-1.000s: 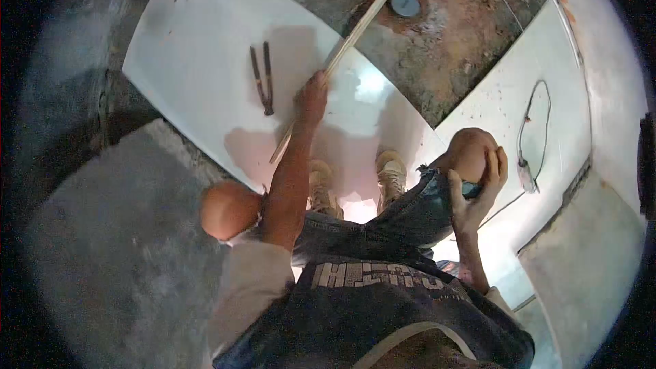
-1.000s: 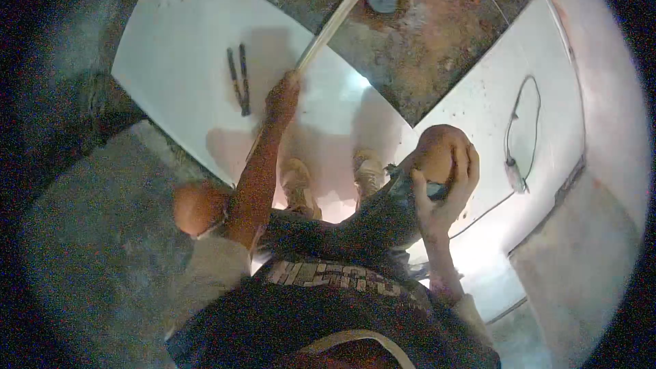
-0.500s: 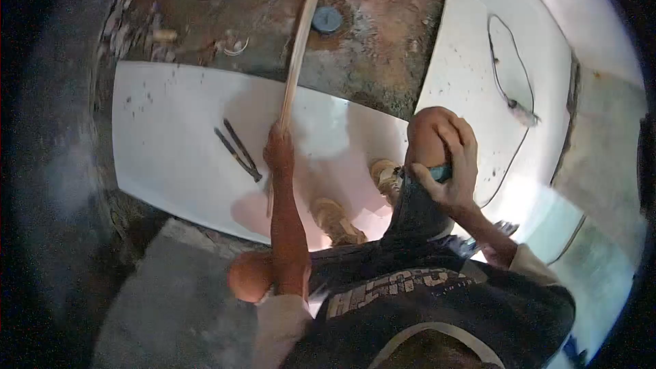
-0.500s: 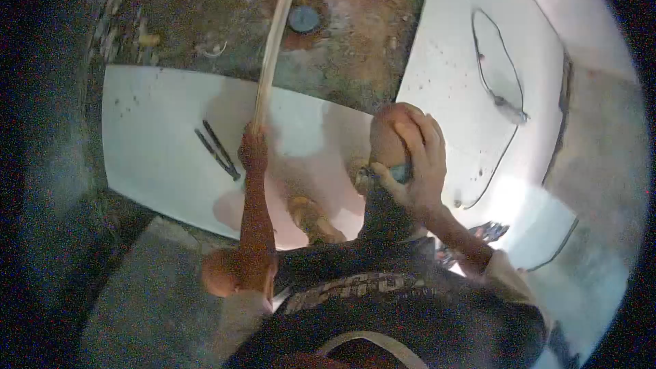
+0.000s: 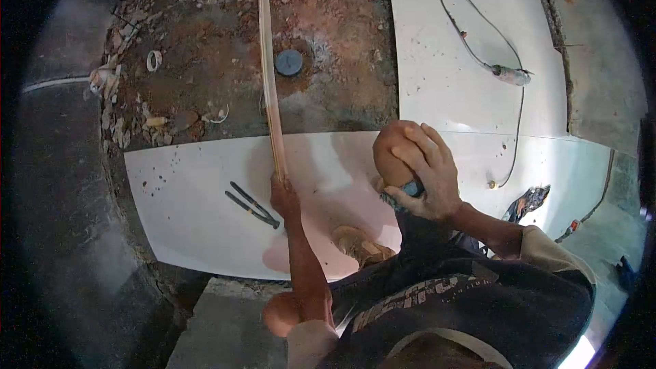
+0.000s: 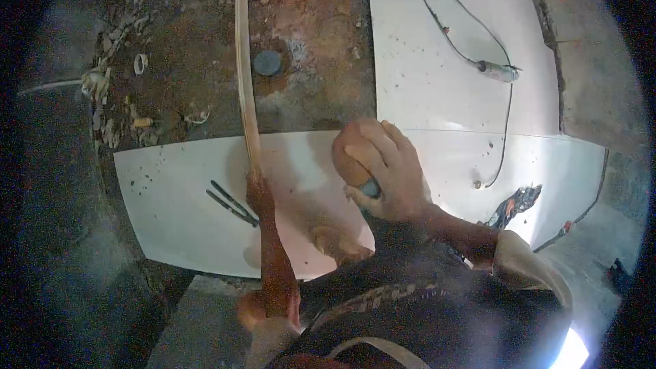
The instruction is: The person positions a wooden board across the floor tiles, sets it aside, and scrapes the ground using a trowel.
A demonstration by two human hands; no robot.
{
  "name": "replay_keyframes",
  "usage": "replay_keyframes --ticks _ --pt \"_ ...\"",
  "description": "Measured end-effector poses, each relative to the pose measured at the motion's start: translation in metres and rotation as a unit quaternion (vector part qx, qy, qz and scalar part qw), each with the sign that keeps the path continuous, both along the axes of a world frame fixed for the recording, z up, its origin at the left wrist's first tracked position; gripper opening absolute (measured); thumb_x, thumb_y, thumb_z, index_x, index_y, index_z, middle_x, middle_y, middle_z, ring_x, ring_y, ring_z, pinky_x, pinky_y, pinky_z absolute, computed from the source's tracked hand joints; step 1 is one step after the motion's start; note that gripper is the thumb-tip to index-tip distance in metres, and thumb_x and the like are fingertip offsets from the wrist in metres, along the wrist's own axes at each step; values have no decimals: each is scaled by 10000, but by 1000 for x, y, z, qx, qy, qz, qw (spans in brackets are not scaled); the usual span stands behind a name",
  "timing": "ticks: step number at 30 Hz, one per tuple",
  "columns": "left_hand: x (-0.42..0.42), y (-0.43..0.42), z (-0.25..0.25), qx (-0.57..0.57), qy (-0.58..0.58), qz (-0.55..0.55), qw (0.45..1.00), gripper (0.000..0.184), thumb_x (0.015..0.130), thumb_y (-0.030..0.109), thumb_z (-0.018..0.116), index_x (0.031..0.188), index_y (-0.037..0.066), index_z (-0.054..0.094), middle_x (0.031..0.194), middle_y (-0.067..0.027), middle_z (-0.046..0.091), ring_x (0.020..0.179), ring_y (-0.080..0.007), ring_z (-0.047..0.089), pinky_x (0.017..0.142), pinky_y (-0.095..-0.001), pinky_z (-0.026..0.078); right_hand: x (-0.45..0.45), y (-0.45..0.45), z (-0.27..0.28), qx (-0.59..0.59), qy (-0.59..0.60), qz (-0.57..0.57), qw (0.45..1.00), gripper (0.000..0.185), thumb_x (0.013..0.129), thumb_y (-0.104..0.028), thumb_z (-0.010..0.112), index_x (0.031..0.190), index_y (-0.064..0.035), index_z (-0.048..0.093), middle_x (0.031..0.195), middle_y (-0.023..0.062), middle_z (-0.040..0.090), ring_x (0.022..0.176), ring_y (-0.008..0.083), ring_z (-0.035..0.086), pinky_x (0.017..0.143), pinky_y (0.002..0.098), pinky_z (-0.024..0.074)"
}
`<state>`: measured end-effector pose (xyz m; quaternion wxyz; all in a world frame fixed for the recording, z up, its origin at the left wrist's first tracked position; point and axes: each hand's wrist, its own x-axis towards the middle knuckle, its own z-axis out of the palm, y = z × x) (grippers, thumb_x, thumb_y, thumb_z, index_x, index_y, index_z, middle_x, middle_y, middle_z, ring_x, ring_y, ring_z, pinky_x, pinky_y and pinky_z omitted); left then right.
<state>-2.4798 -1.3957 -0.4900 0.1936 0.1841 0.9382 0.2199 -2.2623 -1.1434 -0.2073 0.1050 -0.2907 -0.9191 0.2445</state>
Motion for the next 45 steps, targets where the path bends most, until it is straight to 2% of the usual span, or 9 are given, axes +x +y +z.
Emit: replay_keyframes --ticks 4,6,15,18,27,33,37,39,45 --pt "5 -17 -61 147 46 5 988 395 985 235 607 1297 -1 550 1138 -237 673 1011 -412 672 835 -481 544 7 3 -1 7 8 -5 1000 756 666 -326 851 1333 -144 546 1444 196 458 1308 491 436 1075 579 390" --pt "15 -3 -32 65 104 -33 992 394 985 228 609 1296 -6 550 1144 -237 672 1014 -413 671 831 -477 549 8 2 -2 7 11 -6 1000 743 679 -335 849 1332 -147 547 1439 193 462 1307 491 437 1079 580 391" --pt "12 5 -19 44 113 -51 991 384 989 214 601 1306 9 531 1168 -223 670 1012 -418 669 837 -489 545 5 0 -1 -3 10 1 1000 669 746 -398 818 1306 -137 562 1446 196 458 1344 495 419 1097 587 387" --pt "9 15 0 -7 31 -15 999 376 992 208 595 1299 1 532 1172 -234 663 1011 -428 665 843 -503 538 2 -1 -1 -1 6 3 1000 679 727 -364 822 1311 -141 556 1440 193 461 1318 482 433 1070 579 398" --pt "6 -11 -59 146 92 -36 984 363 998 197 586 1283 -22 532 1151 -251 655 1046 -432 641 860 -486 517 3 1 1 -2 12 6 1000 700 709 -335 821 1324 -145 547 1447 181 448 1300 472 440 1058 582 395" --pt "-13 12 -56 46 191 -102 975 326 1002 232 587 1257 32 554 1106 -206 667 1004 -427 646 822 -490 515 11 1 -2 -2 21 8 1000 709 697 -318 830 1323 -142 545 1437 178 449 1297 474 436 1059 582 395" --pt "-18 12 -61 109 6 -4 994 330 1003 238 585 1260 35 548 1114 -215 664 998 -428 652 821 -498 515 9 4 2 -14 7 -1 1000 711 687 -315 841 1312 -139 553 1430 181 452 1306 473 428 1060 578 397" --pt "-17 32 -11 31 36 -42 998 337 1005 246 582 1263 33 541 1116 -217 663 992 -428 655 817 -501 513 8 4 4 -12 15 -10 1000 703 687 -313 842 1305 -137 558 1431 183 451 1313 471 424 1060 577 397" --pt "-14 33 -8 15 17 -28 999 352 998 235 588 1277 30 525 1143 -209 662 1006 -418 656 831 -512 503 13 6 0 -10 9 -9 1000 696 694 -313 837 1306 -133 559 1435 185 450 1328 465 420 1064 574 398"
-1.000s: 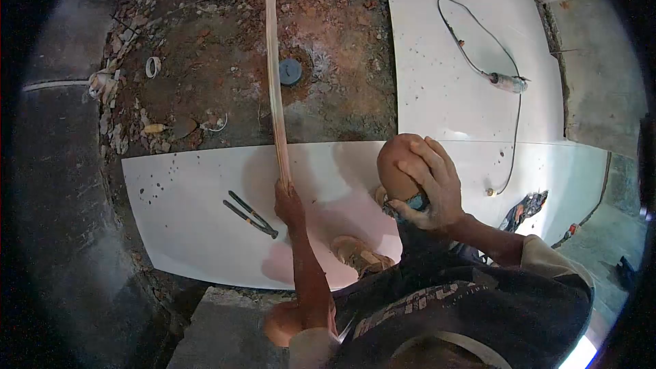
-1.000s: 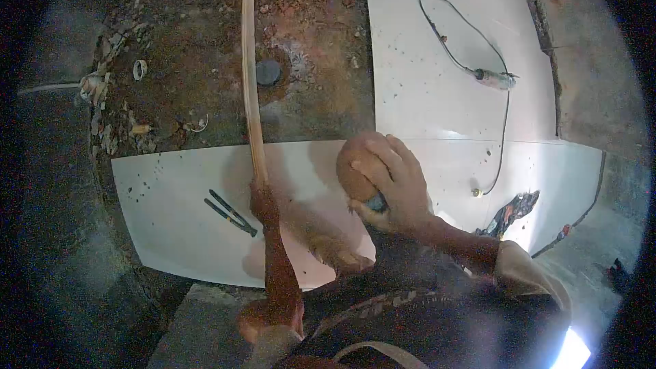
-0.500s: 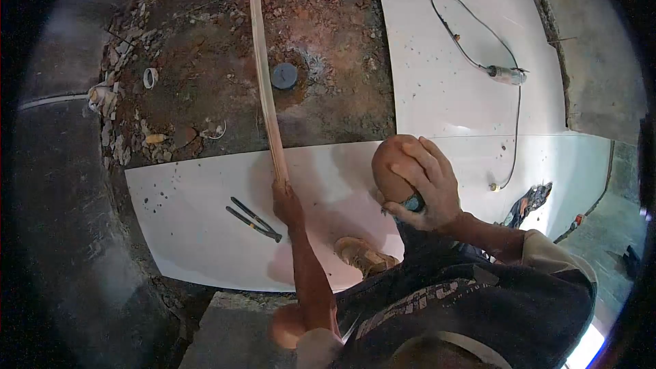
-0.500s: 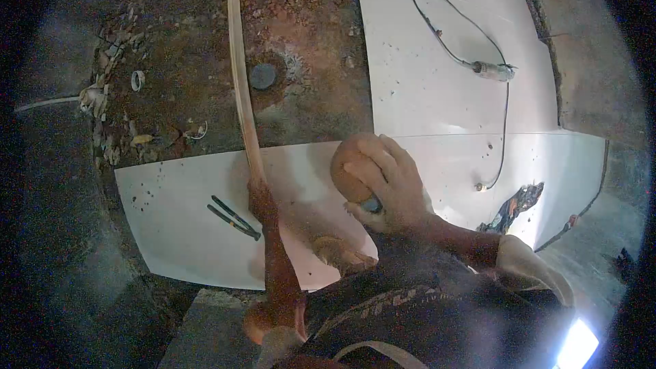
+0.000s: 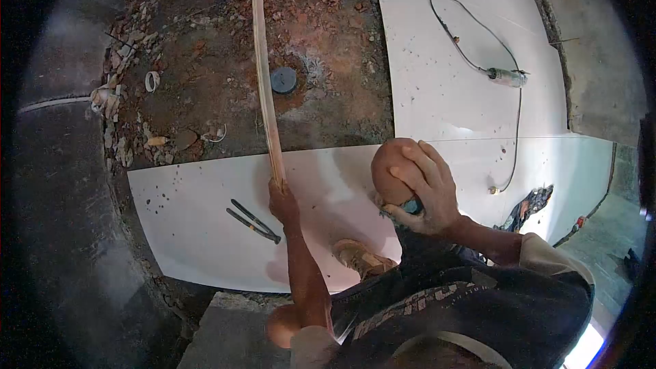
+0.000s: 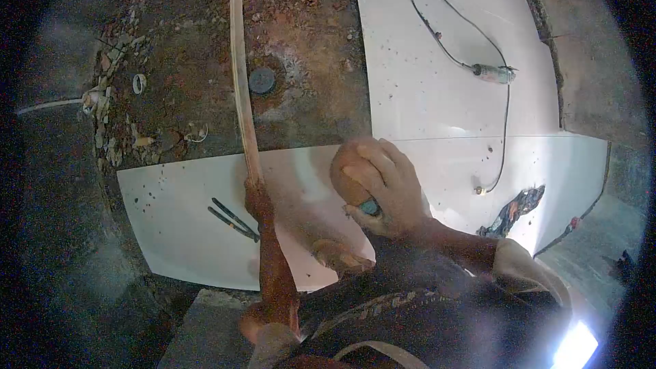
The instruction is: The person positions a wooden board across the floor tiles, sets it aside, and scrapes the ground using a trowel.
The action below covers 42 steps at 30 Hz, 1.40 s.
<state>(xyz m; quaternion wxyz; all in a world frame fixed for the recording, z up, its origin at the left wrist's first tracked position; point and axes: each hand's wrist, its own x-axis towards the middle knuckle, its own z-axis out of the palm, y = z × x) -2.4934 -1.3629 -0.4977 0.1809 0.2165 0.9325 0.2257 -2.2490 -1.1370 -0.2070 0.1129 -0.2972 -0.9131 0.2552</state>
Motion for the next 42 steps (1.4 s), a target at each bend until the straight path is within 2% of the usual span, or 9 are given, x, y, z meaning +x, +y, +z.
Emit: replay_keyframes --ticks 9,12,15,18,26,33,36,39,42 --pt "6 2 11 35 14 -3 999 340 985 202 597 1290 67 535 1139 -200 669 1000 -407 662 845 -507 502 0 4 1 6 17 -3 1000 705 693 -321 837 1309 -129 553 1436 191 453 1307 477 445 1057 585 401" --pt "7 -20 -19 197 -82 47 976 329 983 194 598 1282 68 545 1121 -199 675 993 -416 661 835 -496 515 1 4 0 1 13 -5 1000 706 691 -326 841 1309 -136 557 1431 193 458 1306 479 445 1060 590 401" --pt "9 -18 -9 58 22 1 998 328 985 189 596 1275 41 554 1117 -212 678 988 -420 665 821 -481 534 -1 3 -2 6 11 -10 1000 705 685 -324 844 1305 -142 564 1427 195 461 1302 485 447 1071 594 397" --pt "10 -19 -13 48 98 -23 994 342 989 196 595 1274 11 552 1118 -229 677 973 -422 670 797 -475 547 1 2 -4 11 -9 -5 1000 681 723 -371 838 1304 -134 573 1438 200 455 1325 499 429 1085 594 395" --pt "11 -12 -1 22 75 -3 997 362 980 231 621 1285 46 555 1140 -209 682 991 -410 678 807 -479 556 -6 0 -5 18 -14 -11 1000 699 675 -326 857 1289 -147 576 1445 189 438 1327 485 419 1097 577 385" --pt "10 -14 -6 42 70 -8 997 375 987 250 605 1316 87 528 1195 -174 667 985 -400 679 800 -475 566 -8 0 -7 31 -9 7 999 672 748 -382 817 1304 -93 573 1439 219 463 1318 505 441 1092 586 383" --pt "9 -12 -5 -28 37 11 999 357 991 264 595 1304 98 541 1195 -155 671 992 -394 678 792 -469 569 -9 0 -6 36 -7 8 999 667 755 -373 811 1305 -85 568 1441 227 459 1317 502 443 1103 579 371" --pt "13 -18 -18 50 77 -5 996 334 997 282 582 1279 104 555 1162 -136 679 952 -392 685 782 -476 569 -15 3 -8 30 4 7 1000 667 759 -368 805 1313 -86 562 1438 230 460 1317 492 446 1111 573 365" --pt "17 -24 -35 -17 49 16 999 319 989 269 588 1265 111 564 1090 -130 683 881 -384 690 764 -497 564 -16 -1 -13 23 15 15 999 671 760 -371 799 1325 -99 559 1431 220 469 1318 483 452 1116 574 366"
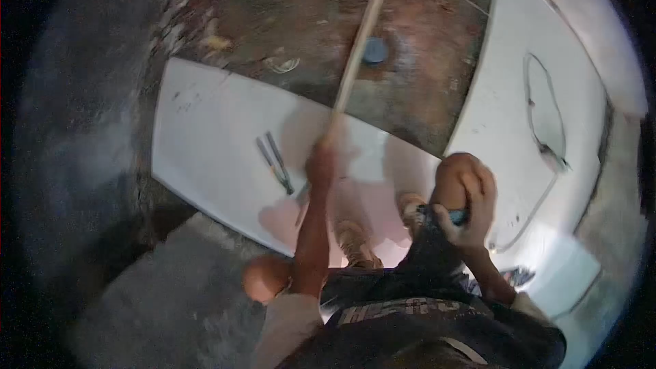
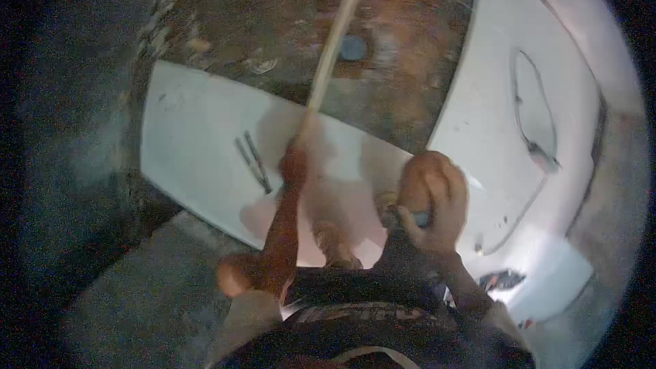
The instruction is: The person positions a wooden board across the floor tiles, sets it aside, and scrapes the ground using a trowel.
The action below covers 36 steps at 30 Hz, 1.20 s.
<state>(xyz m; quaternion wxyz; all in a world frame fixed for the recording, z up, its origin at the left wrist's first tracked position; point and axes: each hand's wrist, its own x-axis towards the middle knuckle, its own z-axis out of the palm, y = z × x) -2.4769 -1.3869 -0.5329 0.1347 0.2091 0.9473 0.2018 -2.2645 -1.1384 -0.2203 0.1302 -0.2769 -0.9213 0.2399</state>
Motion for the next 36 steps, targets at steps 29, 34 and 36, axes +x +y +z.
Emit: replay_keyframes --ticks 29,34,36 --pt "-4 10 19 8 34 -12 999 364 994 271 585 1318 115 530 1234 -132 645 1011 -366 678 794 -475 571 6 -3 3 9 -37 -1 999 725 728 -335 817 1350 -116 515 1461 212 423 1342 508 400 1099 594 368" --pt "-3 12 31 18 30 -9 999 358 996 261 585 1314 104 536 1239 -146 643 1021 -374 676 815 -465 572 3 -4 5 14 -28 -2 1000 716 726 -314 838 1335 -98 528 1450 219 446 1344 499 419 1096 586 374" --pt "-3 10 35 24 10 -14 1000 358 998 232 599 1314 72 549 1264 -176 642 1050 -377 672 840 -432 573 3 -5 4 17 -30 -8 999 713 729 -323 836 1331 -93 533 1444 222 451 1339 500 423 1098 587 372"
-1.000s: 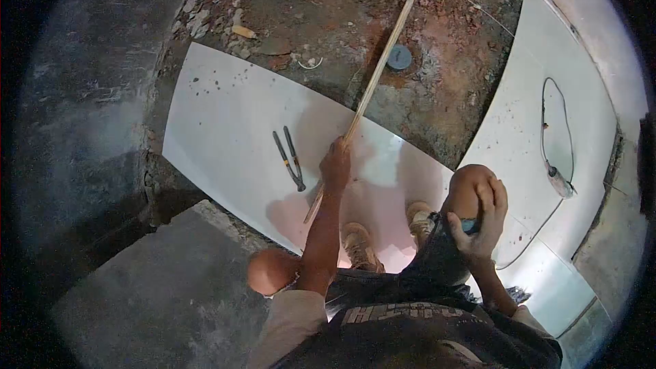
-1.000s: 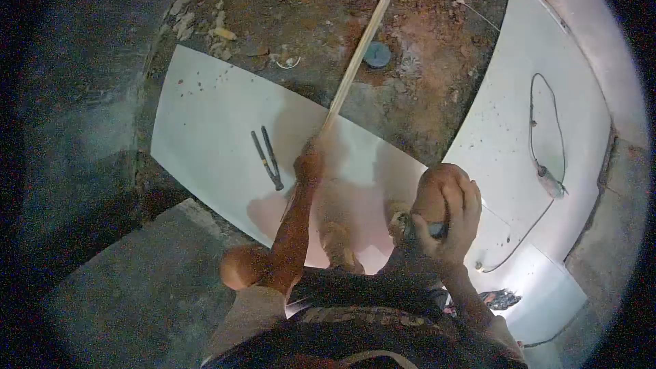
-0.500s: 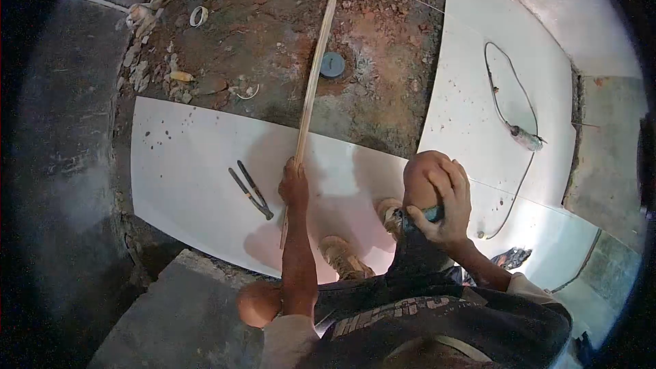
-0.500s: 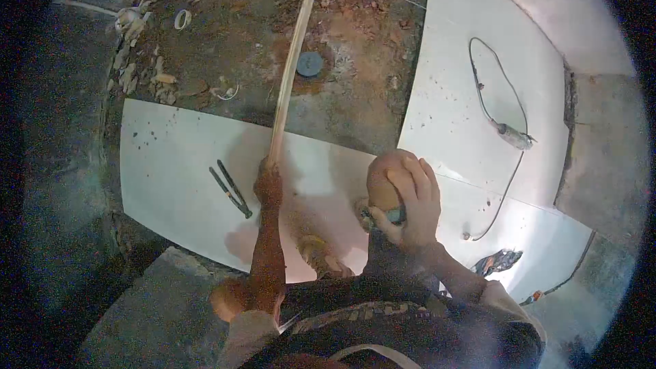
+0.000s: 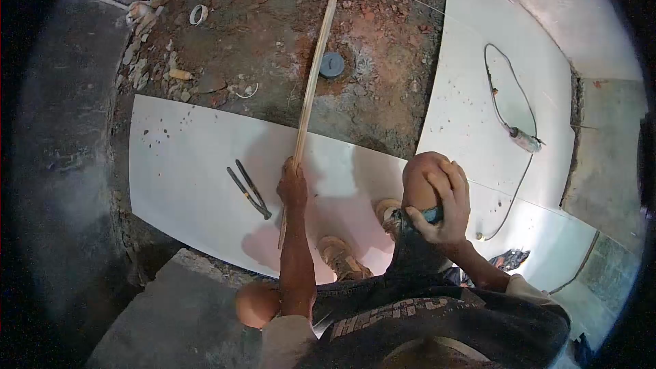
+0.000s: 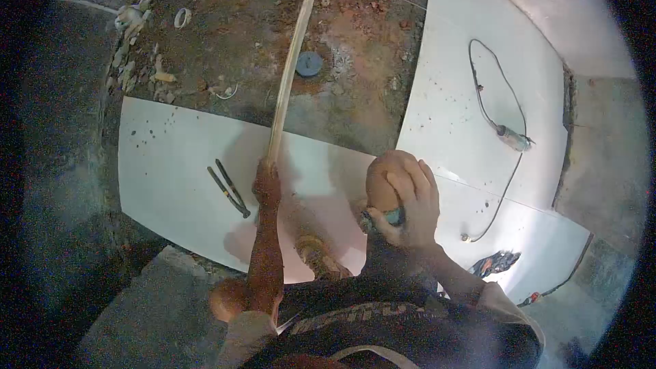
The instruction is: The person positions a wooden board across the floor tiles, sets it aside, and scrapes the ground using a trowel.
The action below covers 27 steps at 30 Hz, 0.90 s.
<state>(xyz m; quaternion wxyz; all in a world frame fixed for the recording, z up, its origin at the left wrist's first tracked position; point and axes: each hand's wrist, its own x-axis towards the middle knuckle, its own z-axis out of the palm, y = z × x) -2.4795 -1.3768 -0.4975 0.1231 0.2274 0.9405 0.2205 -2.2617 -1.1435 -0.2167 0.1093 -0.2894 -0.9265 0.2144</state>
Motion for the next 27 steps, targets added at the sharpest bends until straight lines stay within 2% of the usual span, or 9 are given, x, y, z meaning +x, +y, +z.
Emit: replay_keyframes --ticks 3,6,10,12,16,19,20,23,27 --pt "-2 2 -3 -47 -20 10 999 354 994 234 604 1309 76 564 1246 -172 648 1080 -362 663 892 -412 550 0 0 -3 -1 0 0 1000 706 723 -349 827 1321 -107 540 1447 216 446 1325 507 426 1088 590 380" --pt "0 -2 -7 51 37 -8 998 374 988 266 586 1335 141 525 1228 -124 650 1030 -374 669 825 -492 561 0 2 -3 -3 7 1 1000 697 718 -367 822 1307 -111 552 1448 210 447 1316 509 428 1083 591 387" --pt "-1 -7 -21 -38 -12 3 999 367 981 249 604 1317 117 538 1217 -160 660 982 -378 692 776 -470 574 -1 4 1 2 21 -5 1000 686 703 -348 828 1289 -102 568 1431 207 466 1295 498 453 1087 588 394" --pt "-3 -1 -18 -22 18 -5 1000 356 981 247 602 1299 96 547 1181 -171 673 954 -381 698 760 -472 578 -4 2 5 -7 25 -12 1000 692 684 -312 845 1286 -103 574 1415 207 475 1281 487 472 1089 580 399" --pt "0 -2 -10 11 17 5 1000 349 982 242 597 1277 58 554 1150 -179 684 949 -385 698 769 -498 575 -3 1 4 -12 19 -6 1000 682 754 -389 816 1315 -99 557 1437 223 460 1309 510 449 1082 597 384" --pt "-2 -5 -18 -27 17 1 999 347 986 228 593 1286 60 550 1179 -181 671 951 -390 695 776 -509 568 -2 3 0 -10 13 7 1000 696 751 -385 817 1327 -102 548 1448 221 451 1320 507 438 1085 595 382" --pt "-4 3 -1 -18 -22 9 1000 355 985 227 596 1302 74 547 1200 -180 662 949 -399 692 787 -510 561 -1 3 -1 -7 10 8 1000 700 749 -386 816 1330 -103 546 1450 221 449 1325 506 433 1086 594 381" --pt "-2 -1 -10 42 40 -13 998 365 987 225 595 1319 86 538 1195 -172 665 952 -400 690 794 -501 558 1 2 0 -9 -5 -2 1000 706 740 -377 820 1332 -109 546 1456 218 446 1344 501 415 1089 598 378" --pt "-1 5 -2 -29 -16 15 999 376 990 233 594 1329 85 525 1194 -153 670 962 -393 687 806 -497 554 -3 2 4 -10 8 -11 1000 691 722 -354 830 1309 -116 554 1450 202 453 1333 493 426 1089 593 384"
